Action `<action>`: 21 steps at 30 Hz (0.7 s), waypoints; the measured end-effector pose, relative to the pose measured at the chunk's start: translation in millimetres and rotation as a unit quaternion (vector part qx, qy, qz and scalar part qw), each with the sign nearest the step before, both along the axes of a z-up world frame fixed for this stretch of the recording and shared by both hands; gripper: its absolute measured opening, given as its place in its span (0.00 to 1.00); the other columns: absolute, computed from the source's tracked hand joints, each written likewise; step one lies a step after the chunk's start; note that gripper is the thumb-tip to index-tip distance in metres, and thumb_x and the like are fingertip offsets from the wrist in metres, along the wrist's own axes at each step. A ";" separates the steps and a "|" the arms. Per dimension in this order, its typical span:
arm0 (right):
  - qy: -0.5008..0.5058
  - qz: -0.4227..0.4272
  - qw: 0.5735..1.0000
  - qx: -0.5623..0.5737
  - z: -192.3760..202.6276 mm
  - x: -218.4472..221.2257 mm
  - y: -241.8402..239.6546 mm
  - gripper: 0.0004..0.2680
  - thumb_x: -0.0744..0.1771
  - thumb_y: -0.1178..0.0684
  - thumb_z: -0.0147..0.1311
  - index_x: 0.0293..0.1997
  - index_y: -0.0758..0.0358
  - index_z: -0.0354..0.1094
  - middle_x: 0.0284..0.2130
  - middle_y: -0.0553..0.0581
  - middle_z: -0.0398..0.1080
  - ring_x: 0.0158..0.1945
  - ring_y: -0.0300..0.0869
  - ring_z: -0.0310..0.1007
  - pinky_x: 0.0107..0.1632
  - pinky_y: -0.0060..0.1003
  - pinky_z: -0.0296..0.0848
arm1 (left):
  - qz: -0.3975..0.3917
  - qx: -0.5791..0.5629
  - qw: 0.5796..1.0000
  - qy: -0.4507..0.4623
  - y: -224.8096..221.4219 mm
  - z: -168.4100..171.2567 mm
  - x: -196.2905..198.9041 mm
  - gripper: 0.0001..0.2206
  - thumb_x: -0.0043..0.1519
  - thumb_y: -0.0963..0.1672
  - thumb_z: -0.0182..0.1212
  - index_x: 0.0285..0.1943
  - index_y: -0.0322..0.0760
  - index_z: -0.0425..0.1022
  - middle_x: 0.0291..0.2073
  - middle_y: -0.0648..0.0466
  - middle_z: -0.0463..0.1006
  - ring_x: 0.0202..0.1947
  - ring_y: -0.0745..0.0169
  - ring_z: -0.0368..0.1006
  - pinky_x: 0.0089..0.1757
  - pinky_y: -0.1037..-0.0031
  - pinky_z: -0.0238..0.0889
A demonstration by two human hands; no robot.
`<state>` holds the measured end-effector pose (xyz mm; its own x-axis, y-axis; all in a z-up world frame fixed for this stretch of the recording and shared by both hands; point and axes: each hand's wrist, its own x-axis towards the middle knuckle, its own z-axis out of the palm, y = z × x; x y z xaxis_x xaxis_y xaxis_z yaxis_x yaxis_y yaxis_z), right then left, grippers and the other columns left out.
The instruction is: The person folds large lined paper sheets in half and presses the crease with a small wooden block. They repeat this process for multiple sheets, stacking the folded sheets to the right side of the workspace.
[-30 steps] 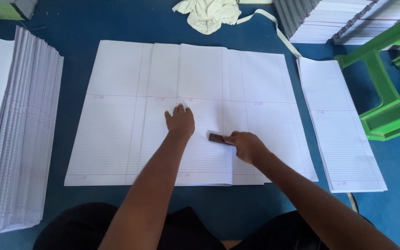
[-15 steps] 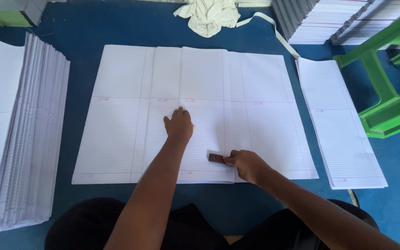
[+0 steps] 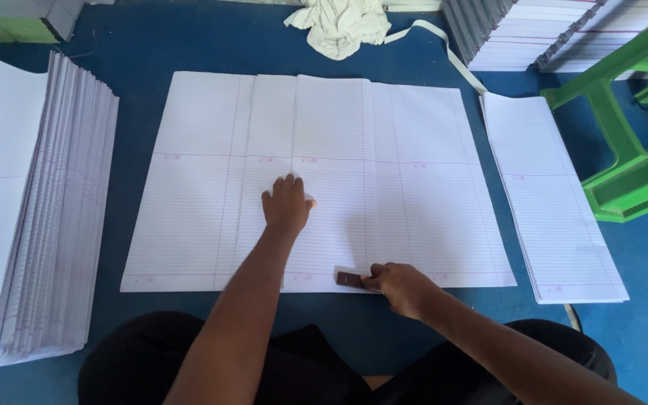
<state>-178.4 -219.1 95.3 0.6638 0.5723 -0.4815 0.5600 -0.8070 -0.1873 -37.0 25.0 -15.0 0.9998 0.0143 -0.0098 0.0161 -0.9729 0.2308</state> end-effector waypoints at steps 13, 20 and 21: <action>0.035 -0.093 0.994 0.044 11.9 2.1 -3.1 0.22 0.63 0.67 0.57 0.64 0.50 0.67 0.52 0.53 0.71 0.53 0.47 0.73 0.57 0.41 0.73 | -0.088 -0.038 0.991 0.096 28.2 30.3 -45.3 0.30 0.60 0.49 0.64 0.71 0.36 0.61 0.73 0.48 0.56 0.72 0.47 0.50 0.59 0.55 0.59; 0.020 -0.266 0.962 0.064 28.4 24.5 -16.4 0.20 0.65 0.61 0.55 0.65 0.47 0.65 0.53 0.53 0.73 0.51 0.44 0.76 0.58 0.41 0.73 | 0.012 -0.138 0.987 0.087 11.9 40.0 -62.0 0.19 0.60 0.46 0.65 0.54 0.26 0.74 0.53 0.39 0.71 0.56 0.42 0.69 0.48 0.61 0.73; 0.010 -0.294 0.954 0.051 30.4 29.0 -20.3 0.20 0.65 0.61 0.55 0.65 0.47 0.66 0.53 0.54 0.74 0.51 0.44 0.75 0.58 0.41 0.72 | 0.033 -0.163 0.982 0.088 10.4 38.1 -61.8 0.20 0.59 0.46 0.65 0.54 0.24 0.73 0.52 0.37 0.70 0.54 0.41 0.70 0.46 0.61 0.74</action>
<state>-149.4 -239.4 125.7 0.8764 0.1477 -0.4583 0.0110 -0.9577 -0.2874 -98.7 35.3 23.0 0.9792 0.0461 -0.1976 0.1443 -0.8428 0.5185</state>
